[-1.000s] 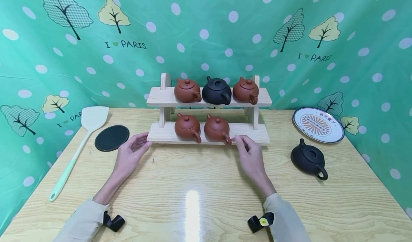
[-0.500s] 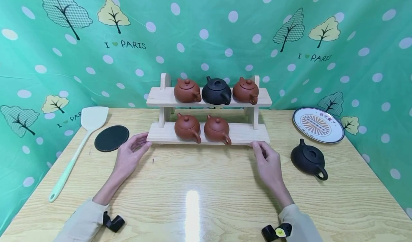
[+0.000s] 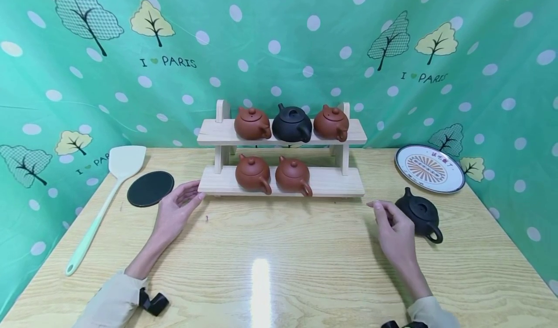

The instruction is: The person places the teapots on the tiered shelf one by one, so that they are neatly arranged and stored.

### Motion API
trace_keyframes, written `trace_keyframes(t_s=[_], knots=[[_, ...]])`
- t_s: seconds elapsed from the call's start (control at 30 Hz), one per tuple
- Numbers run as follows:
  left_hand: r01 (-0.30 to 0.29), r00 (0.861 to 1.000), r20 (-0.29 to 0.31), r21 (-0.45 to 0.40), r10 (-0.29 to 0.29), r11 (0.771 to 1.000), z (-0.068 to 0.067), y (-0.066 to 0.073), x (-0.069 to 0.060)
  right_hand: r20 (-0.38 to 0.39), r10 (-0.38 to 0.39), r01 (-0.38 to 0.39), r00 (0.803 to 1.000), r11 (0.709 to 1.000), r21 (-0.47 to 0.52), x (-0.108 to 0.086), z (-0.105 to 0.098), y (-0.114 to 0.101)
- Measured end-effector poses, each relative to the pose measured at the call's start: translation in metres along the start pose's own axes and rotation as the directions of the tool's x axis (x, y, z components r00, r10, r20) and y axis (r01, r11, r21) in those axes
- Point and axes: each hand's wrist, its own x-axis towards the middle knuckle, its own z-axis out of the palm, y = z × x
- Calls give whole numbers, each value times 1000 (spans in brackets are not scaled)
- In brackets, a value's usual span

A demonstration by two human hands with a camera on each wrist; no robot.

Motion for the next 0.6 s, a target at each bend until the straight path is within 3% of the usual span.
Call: trace_keyframes(t_s=[0.23, 0.6], knots=[[-18, 1000, 5, -6, 18, 1000, 0, -1, 0, -72, 39, -45, 997, 996, -82, -6, -23, 10], [-15, 1000, -1, -14, 15, 1000, 0, -2, 0, -114, 194, -206, 974, 973, -100, -12, -56, 25]])
